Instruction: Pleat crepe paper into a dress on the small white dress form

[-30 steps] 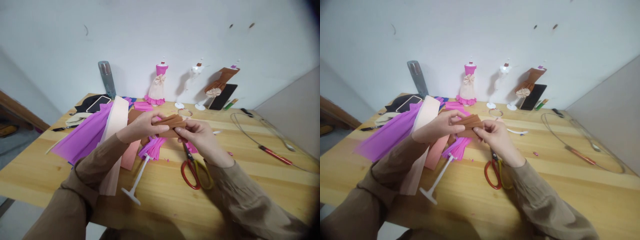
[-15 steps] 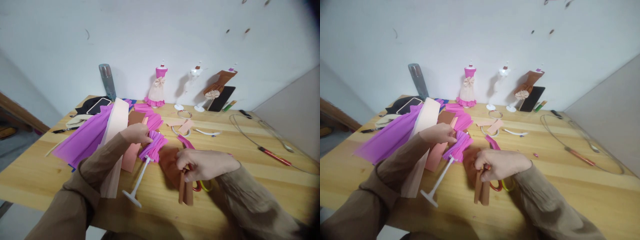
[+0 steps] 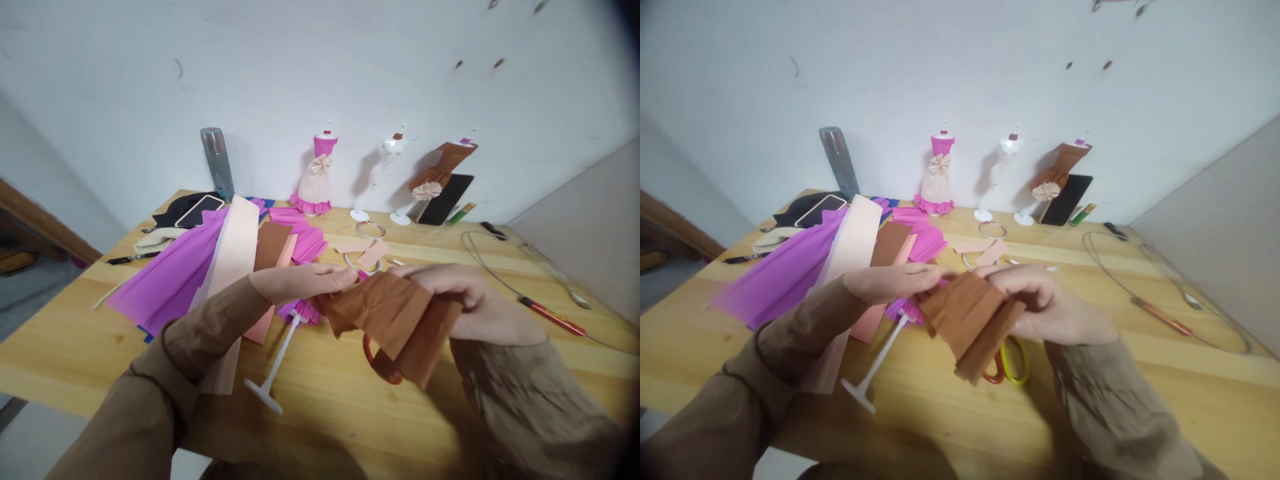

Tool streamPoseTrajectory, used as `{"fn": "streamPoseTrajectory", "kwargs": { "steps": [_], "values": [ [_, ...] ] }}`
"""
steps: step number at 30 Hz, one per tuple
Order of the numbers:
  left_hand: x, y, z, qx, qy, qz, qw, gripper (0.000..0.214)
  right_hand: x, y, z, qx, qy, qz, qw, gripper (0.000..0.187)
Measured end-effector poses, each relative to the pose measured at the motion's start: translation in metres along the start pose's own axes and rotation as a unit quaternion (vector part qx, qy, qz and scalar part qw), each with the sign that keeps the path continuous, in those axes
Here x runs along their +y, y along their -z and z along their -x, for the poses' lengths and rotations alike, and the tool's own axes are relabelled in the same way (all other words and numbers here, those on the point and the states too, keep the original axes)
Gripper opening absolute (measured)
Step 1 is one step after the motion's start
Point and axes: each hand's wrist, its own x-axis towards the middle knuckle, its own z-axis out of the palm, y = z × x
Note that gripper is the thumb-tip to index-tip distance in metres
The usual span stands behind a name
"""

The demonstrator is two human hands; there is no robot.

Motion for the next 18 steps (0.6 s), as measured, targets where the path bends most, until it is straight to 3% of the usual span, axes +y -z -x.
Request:
{"fn": "streamPoseTrajectory", "kwargs": {
  "steps": [3,6,8,10,13,15,16,18],
  "values": [
    [-0.001,-0.001,0.001,-0.023,-0.019,0.172,0.985,0.045,0.0,0.004,0.011,0.106,-0.05,0.016,0.993,0.026],
    [0.013,0.006,0.012,0.055,-0.058,0.229,0.97,0.05,-0.003,0.009,0.018,0.155,-0.1,0.034,0.982,0.029],
    [0.022,0.01,0.019,0.121,-0.081,0.218,0.965,0.048,-0.004,0.01,0.018,0.153,-0.128,0.047,0.979,0.036],
    [0.027,0.013,0.022,0.184,-0.092,0.185,0.961,0.048,-0.003,0.009,0.014,0.111,-0.16,0.043,0.98,0.042],
    [0.026,0.013,0.02,0.242,-0.091,0.129,0.957,0.049,0.001,0.002,0.002,-0.044,-0.198,-0.013,0.979,0.05],
    [0.023,0.011,0.016,0.245,-0.096,0.093,0.96,0.049,0.004,-0.004,-0.005,-0.141,-0.198,-0.053,0.969,0.062],
    [0.022,0.01,0.015,0.239,-0.101,0.071,0.963,0.049,0.005,-0.007,-0.008,-0.158,-0.191,-0.061,0.967,0.066],
    [0.021,0.007,0.012,0.224,-0.101,0.009,0.969,0.048,0.007,-0.014,-0.013,-0.119,-0.176,-0.057,0.976,0.066]
  ]
}}
